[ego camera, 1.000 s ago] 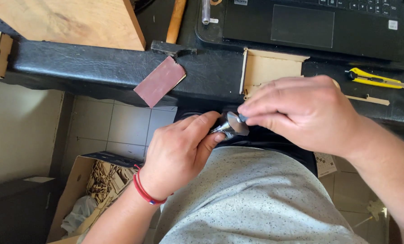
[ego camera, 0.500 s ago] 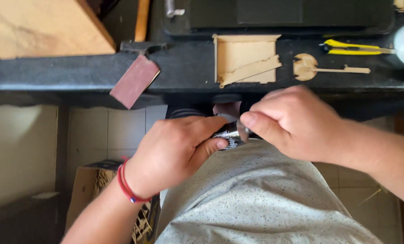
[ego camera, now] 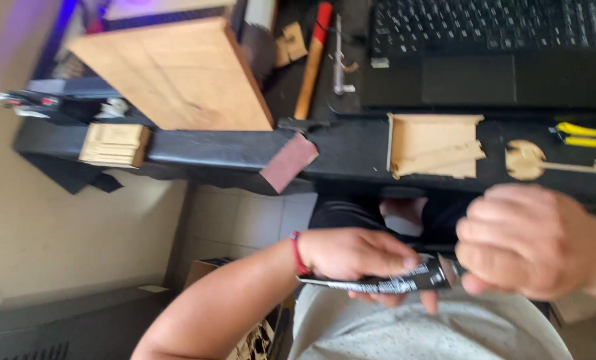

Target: Assembling a small wooden box from laser-cut pieces by applying glue to the edges and joining them together.

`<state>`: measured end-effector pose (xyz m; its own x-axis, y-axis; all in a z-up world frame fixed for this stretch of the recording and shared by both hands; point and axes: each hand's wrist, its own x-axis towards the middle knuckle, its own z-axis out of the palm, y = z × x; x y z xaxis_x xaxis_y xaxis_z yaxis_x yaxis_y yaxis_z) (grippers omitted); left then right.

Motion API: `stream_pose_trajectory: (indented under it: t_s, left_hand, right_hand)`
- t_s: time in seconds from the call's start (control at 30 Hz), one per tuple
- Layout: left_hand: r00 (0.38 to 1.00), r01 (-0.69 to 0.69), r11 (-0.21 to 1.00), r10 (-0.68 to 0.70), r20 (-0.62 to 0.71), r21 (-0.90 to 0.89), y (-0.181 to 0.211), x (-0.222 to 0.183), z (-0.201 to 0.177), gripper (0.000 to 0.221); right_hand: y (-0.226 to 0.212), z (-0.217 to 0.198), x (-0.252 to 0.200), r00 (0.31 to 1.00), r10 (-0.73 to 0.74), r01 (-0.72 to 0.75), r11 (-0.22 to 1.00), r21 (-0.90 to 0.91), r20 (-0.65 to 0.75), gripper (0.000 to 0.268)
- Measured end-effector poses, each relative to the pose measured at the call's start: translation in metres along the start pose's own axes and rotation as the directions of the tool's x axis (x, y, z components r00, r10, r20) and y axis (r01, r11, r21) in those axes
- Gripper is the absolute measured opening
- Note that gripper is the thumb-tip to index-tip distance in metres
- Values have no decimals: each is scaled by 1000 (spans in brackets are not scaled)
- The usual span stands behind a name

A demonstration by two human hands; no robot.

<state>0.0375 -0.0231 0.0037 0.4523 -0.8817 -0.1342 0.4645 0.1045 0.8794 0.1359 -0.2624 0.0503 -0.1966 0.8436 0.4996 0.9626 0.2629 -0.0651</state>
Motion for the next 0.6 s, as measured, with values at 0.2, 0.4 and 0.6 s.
stream_pose_trajectory:
  t_s: [0.2,0.4,0.6]
  left_hand:
    - [989,-80,971,106,-104,225,10,8,13,40]
    - [678,576,-258,681,-276,776,19,21,37,22]
    - [751,344,373,442,-491,862,47,22,42,29]
  right_hand:
    - [-1,27,-15,972,158,-143,985,97,-174,45]
    - [-14,81,-52,425,905,-841,386,379,23,45]
    - [-8,28,-25,711,679,-599,720,349,-180,41]
